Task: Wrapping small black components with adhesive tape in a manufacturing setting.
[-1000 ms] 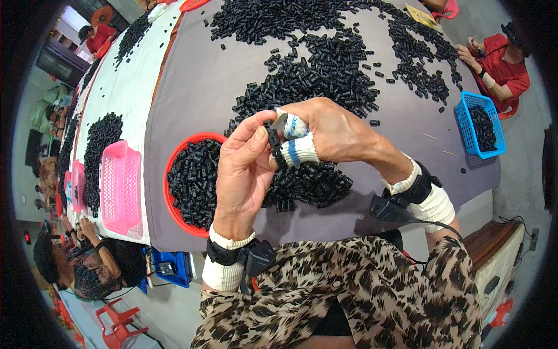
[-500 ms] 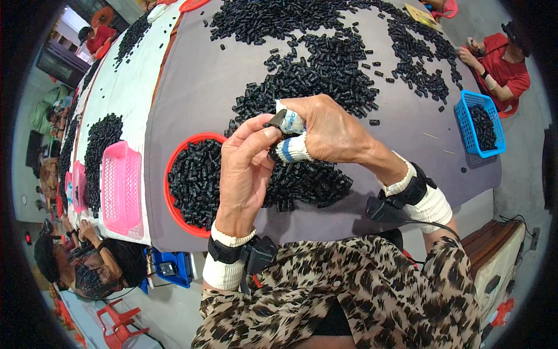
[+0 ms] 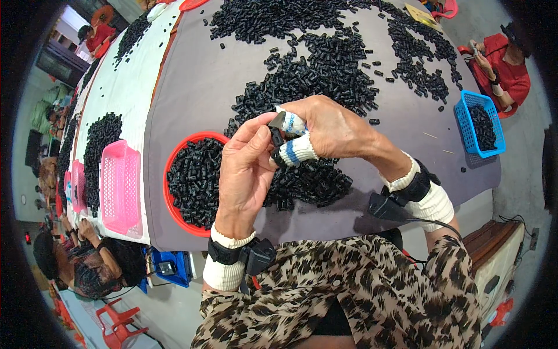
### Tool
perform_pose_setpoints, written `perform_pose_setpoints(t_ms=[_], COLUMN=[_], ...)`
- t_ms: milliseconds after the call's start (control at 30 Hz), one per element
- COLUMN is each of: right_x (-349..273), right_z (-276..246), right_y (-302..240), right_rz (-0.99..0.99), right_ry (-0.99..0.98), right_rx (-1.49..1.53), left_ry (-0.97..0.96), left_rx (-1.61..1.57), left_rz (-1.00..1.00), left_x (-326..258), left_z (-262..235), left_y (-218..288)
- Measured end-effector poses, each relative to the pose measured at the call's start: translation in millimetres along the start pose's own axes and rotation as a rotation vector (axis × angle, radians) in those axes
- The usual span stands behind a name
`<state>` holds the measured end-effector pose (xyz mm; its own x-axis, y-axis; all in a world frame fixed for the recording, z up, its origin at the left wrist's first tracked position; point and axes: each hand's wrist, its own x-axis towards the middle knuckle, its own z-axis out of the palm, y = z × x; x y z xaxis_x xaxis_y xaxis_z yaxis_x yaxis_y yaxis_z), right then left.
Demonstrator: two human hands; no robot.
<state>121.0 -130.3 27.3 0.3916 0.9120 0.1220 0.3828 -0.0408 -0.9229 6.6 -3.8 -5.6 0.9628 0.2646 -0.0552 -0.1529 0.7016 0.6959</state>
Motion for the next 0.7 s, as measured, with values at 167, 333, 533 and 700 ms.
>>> perform_pose_setpoints(t_ms=[167, 333, 533, 700], right_x=[1.2, 2.2, 1.2, 0.7], right_z=[-0.4, 0.7, 2.2, 1.1], right_y=[-0.3, 1.0, 1.2, 4.8], right_rz=[-0.005, -0.009, -0.017, -0.024], right_ry=[-0.034, -0.045, -0.043, -0.095], right_rx=[-0.028, -0.046, -0.067, -0.089], left_ry=[0.013, -0.078, -0.078, -0.061], left_rx=[0.001, -0.012, 0.002, 0.030], left_rz=[-0.003, 0.026, 0.014, 0.022], left_x=[-0.3, -1.7, -2.6, -2.6], left_z=[1.2, 1.1, 0.7, -1.4], left_y=[-0.6, 1.6, 3.1, 2.3])
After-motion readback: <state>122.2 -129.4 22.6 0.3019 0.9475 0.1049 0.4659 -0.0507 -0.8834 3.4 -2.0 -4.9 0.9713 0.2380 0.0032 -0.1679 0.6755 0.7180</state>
